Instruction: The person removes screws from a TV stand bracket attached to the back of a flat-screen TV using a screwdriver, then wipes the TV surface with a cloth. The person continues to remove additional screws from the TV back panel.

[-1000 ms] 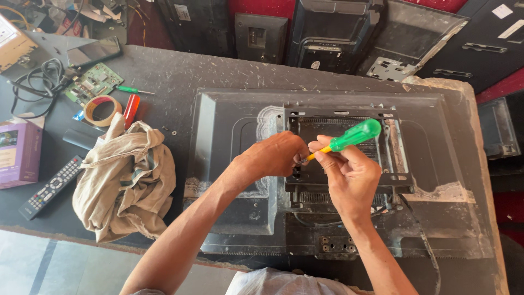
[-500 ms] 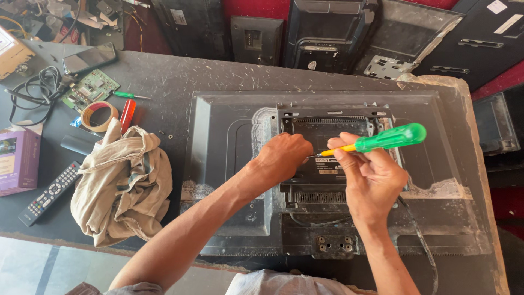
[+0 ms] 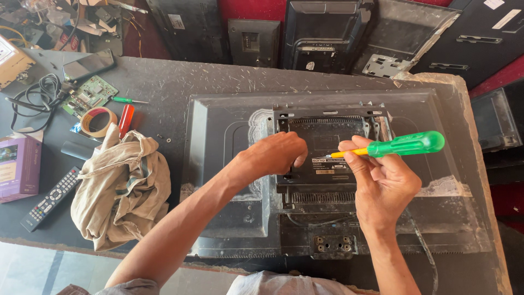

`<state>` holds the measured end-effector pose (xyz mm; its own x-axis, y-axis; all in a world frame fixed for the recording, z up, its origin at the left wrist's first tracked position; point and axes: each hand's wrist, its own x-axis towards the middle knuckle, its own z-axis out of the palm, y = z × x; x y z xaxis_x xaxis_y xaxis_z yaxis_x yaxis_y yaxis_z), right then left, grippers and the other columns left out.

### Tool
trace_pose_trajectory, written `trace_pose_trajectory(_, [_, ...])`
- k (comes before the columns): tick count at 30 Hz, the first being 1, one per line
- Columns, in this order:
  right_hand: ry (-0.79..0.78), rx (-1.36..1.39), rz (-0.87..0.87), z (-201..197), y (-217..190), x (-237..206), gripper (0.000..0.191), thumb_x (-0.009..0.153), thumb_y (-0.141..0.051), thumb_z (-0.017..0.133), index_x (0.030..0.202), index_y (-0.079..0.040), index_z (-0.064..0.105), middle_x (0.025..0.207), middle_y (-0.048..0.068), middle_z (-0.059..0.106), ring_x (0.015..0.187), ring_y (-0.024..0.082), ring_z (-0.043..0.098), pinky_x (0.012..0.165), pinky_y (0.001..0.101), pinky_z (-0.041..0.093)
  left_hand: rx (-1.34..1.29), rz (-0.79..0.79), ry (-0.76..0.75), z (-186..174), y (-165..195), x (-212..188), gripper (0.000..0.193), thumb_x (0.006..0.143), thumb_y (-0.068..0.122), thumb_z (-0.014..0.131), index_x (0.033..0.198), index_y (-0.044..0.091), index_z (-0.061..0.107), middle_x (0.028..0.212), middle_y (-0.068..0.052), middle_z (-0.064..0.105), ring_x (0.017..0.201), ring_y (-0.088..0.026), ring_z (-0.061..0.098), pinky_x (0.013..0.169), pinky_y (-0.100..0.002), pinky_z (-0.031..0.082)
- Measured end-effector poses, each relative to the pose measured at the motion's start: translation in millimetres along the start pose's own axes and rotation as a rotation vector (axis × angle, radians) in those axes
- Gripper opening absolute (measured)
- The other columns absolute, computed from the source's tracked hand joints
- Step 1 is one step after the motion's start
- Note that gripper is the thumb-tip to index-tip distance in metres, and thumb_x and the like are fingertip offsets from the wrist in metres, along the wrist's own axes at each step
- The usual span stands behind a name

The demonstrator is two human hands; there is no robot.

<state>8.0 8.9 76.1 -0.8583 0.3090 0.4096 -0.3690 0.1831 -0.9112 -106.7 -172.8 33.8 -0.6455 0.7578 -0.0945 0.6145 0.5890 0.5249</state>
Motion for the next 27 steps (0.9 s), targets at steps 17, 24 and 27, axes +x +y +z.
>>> trace_pose_trajectory(17, [0.141,0.015,0.072,-20.3,-6.4,9.1,0.052,0.097,0.014,0.066,0.143,0.004,0.044,0.110,0.027,0.069,0.099,0.028,0.075,0.092,0.0363,0.065,-0.323,-0.308,0.530,-46.9,-143.3,-103.4,0.026,0.069,0.005,0.086,0.092,0.002,0.076,0.078,-0.010,0.076,0.076,-0.018,0.075,0.071,-0.030,0.060])
trace_pose_trajectory(24, [0.145,0.043,0.082,-35.8,-2.9,18.0,0.043,0.104,0.015,0.064,0.144,0.011,0.046,0.119,0.028,0.069,0.094,0.032,0.075,0.084,0.0400,0.065,-0.014,-0.718,0.560,0.6,-258.1,-175.5,0.031,0.064,0.008,0.089,0.094,0.005,0.079,0.086,-0.014,0.077,0.082,-0.028,0.076,0.076,-0.039,0.059])
trace_pose_trajectory(27, [0.174,0.026,0.079,-48.3,-5.6,27.5,0.043,0.104,0.014,0.066,0.142,0.012,0.047,0.120,0.028,0.069,0.094,0.033,0.075,0.083,0.0402,0.064,0.034,-0.743,0.596,14.1,-267.3,-179.8,0.030,0.068,0.005,0.086,0.097,0.005,0.079,0.090,-0.017,0.077,0.087,-0.032,0.075,0.080,-0.042,0.058])
